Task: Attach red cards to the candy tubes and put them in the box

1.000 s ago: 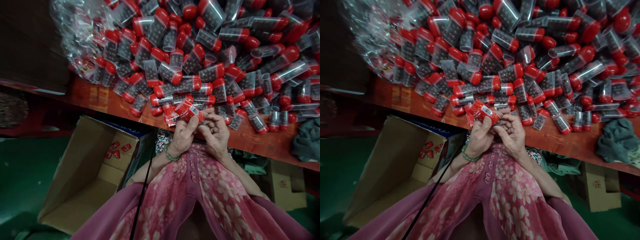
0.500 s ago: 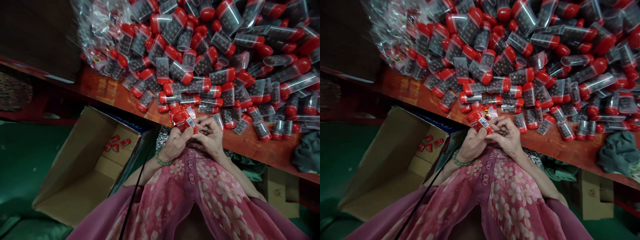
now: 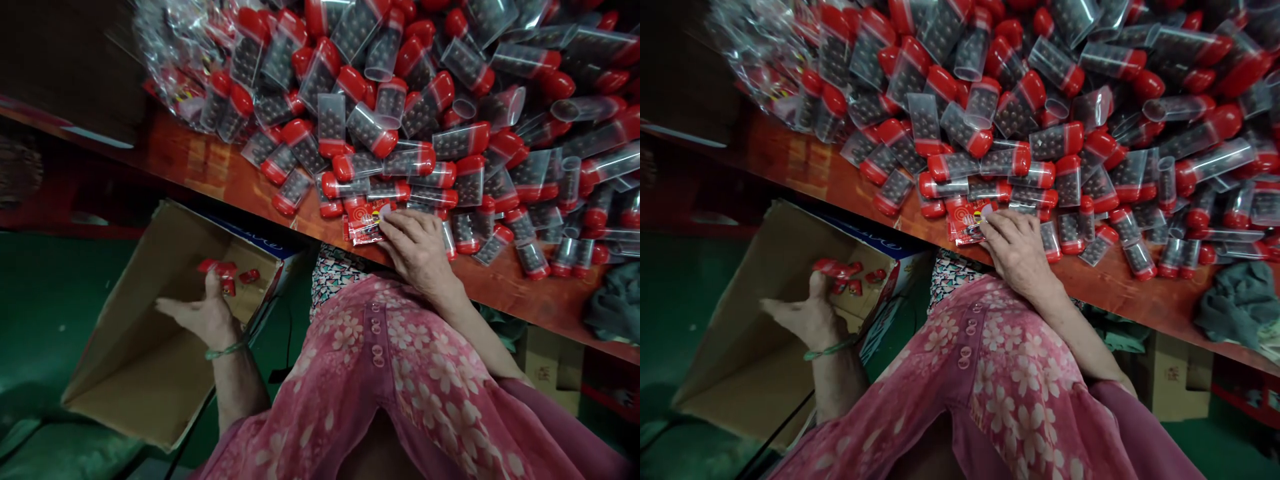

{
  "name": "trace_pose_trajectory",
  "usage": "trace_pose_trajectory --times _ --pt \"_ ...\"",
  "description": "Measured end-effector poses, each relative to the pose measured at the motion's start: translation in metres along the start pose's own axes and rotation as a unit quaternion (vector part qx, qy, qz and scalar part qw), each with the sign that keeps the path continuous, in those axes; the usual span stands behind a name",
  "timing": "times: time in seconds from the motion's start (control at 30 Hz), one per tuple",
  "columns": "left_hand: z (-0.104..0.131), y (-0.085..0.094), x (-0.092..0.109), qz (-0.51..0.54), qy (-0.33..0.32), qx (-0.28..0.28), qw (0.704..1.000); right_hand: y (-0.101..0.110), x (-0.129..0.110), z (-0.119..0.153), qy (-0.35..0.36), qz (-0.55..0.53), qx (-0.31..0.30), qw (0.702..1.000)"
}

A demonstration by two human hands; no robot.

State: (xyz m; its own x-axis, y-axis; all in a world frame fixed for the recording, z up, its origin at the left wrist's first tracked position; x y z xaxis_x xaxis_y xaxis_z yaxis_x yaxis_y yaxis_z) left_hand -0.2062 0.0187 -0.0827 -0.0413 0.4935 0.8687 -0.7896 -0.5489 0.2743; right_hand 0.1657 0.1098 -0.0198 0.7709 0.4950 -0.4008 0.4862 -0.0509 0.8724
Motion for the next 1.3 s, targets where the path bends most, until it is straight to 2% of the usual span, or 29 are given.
trace_pose_trajectory --times 0.03,0.07,0.1,0.13,0.17,0.23,0.3,0.33,0.4,0.47,0.57,0.63,0.7,0.8,0.87,0.97,1.07,1.13,1.3 --pt "0.003 0.003 0.010 -0.065 -0.071 0.057 0.994 -0.002 -0.001 0.001 0.008 0.012 -0.002 1.000" --pt "0.012 -0.002 0.026 -0.132 -0.167 0.107 0.971 -0.002 -0.002 0.003 0.019 0.025 0.001 1.000" --pt "0.026 -0.018 0.044 -0.197 -0.277 0.125 0.932 -0.002 -0.004 0.004 0.030 0.039 0.009 0.999" --pt "0.041 -0.049 0.059 -0.247 -0.374 0.063 0.892 0.000 -0.006 0.005 0.042 0.051 0.021 0.998" --pt "0.059 -0.079 0.071 -0.248 -0.467 -0.001 0.849 0.002 -0.008 0.005 0.052 0.061 0.030 0.996" --pt "0.094 -0.132 0.088 -0.204 -0.592 -0.127 0.769 0.006 -0.012 0.005 0.068 0.071 0.044 0.994" --pt "0.114 -0.172 0.094 -0.207 -0.644 -0.204 0.708 0.008 -0.015 0.002 0.076 0.076 0.047 0.993" --pt "0.119 -0.186 0.094 -0.215 -0.656 -0.228 0.687 0.008 -0.017 0.001 0.079 0.079 0.050 0.993" --pt "0.122 -0.204 0.091 -0.223 -0.667 -0.255 0.663 0.010 -0.018 -0.001 0.080 0.084 0.057 0.992" --pt "0.118 -0.212 0.087 -0.219 -0.671 -0.268 0.656 0.010 -0.018 -0.002 0.074 0.082 0.041 0.993" --pt "0.113 -0.213 0.087 -0.211 -0.672 -0.261 0.660 0.013 -0.015 0.002 0.042 0.047 -0.028 0.998" --pt "0.112 -0.213 0.092 -0.202 -0.676 -0.244 0.665 0.024 -0.010 0.008 0.003 0.029 -0.052 0.998" --pt "0.112 -0.213 0.098 -0.198 -0.676 -0.236 0.670 0.039 -0.001 0.015 -0.059 0.056 -0.045 0.996" --pt "0.112 -0.217 0.105 -0.208 -0.667 -0.243 0.674 0.052 0.017 0.025 -0.155 0.150 -0.054 0.975" --pt "0.112 -0.220 0.107 -0.232 -0.663 -0.240 0.670 0.050 0.027 0.030 -0.197 0.190 -0.088 0.958" --pt "0.114 -0.224 0.106 -0.300 -0.663 -0.225 0.648 0.043 0.037 0.033 -0.228 0.199 -0.118 0.946" --pt "0.117 -0.227 0.105 -0.343 -0.668 -0.216 0.624 0.044 0.041 0.036 -0.229 0.170 -0.104 0.953" --pt "0.118 -0.228 0.106 -0.338 -0.675 -0.210 0.621 0.049 0.043 0.038 -0.214 0.127 -0.075 0.966" --pt "0.113 -0.226 0.109 -0.276 -0.683 -0.180 0.652 0.071 0.052 0.046 -0.174 0.010 0.049 0.984"
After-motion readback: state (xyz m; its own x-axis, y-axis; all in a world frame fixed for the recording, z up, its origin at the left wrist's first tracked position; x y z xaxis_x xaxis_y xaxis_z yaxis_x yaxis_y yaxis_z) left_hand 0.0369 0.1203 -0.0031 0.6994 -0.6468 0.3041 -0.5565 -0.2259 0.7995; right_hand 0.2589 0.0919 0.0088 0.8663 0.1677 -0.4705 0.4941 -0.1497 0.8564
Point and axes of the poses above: each hand's wrist, its own z-axis away from the middle knuckle, its own y-axis out of the back of the hand, x = y × z, the point moved 7 cm from there along -z, towards the middle knuckle, and after that the axes turned 2 degrees about -x, right-handed, at the moved point
